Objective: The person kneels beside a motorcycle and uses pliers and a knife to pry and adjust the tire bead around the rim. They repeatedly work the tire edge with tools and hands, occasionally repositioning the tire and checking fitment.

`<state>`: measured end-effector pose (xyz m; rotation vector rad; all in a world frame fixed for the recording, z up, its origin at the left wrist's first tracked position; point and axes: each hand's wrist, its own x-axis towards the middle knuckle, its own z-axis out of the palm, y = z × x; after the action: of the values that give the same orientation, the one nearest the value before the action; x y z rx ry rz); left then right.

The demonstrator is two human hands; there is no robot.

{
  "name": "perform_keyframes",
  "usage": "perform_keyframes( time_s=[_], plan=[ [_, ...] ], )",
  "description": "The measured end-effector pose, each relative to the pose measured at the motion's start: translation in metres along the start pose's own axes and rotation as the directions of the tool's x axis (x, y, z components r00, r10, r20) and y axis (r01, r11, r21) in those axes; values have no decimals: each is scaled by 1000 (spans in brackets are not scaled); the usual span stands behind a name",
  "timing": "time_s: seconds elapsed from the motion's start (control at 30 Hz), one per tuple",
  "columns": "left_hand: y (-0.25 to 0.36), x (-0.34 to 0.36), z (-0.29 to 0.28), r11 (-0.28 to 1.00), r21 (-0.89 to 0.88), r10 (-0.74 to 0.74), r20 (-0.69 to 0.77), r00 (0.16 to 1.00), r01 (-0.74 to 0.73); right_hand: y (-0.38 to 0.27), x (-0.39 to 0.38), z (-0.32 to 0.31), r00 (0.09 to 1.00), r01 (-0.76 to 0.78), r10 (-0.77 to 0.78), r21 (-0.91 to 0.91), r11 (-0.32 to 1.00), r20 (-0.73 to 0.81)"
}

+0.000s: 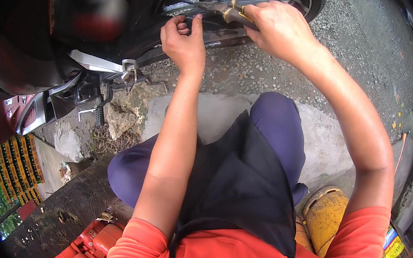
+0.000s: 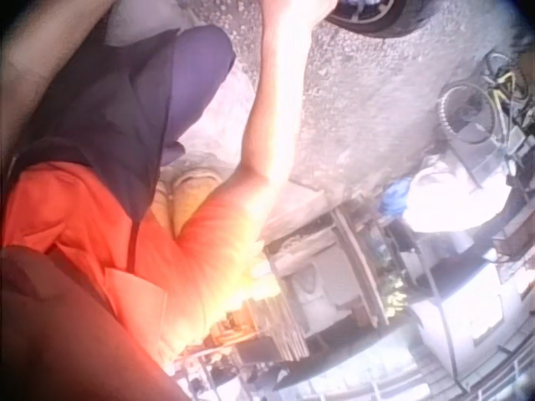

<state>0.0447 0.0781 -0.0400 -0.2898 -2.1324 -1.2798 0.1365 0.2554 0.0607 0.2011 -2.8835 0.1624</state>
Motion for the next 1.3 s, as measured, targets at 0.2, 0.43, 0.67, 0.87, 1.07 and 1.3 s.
perform_keyframes(
  time_s=[0.2, 0.43, 0.67, 0.87, 1.07, 1.3],
  plan=[
    [-13, -6, 9, 992, -87, -97, -92, 991, 89, -10, 48, -8, 984, 174, -166, -154, 973, 66],
    [-20, -3, 13, 984, -148, -125, -142, 982, 104, -14, 75, -17, 940, 300, -251, -212, 930, 229],
    [-9, -7, 15, 960, -198, -224, -108, 969, 200, -17, 96, -36, 904, 295, -222, -157, 943, 365],
    [-8, -9, 18, 969, -186, -195, -167, 967, 163, -30, 105, -41, 862, 372, -231, -254, 893, 451],
    [-6, -10, 20, 965, -206, -203, -195, 960, 162, -78, 119, -54, 800, 588, -301, -578, 566, 519],
    [0, -10, 24, 950, -244, -249, -211, 945, 196, -108, 145, -66, 717, 678, -351, -486, 552, 602]
  ],
)
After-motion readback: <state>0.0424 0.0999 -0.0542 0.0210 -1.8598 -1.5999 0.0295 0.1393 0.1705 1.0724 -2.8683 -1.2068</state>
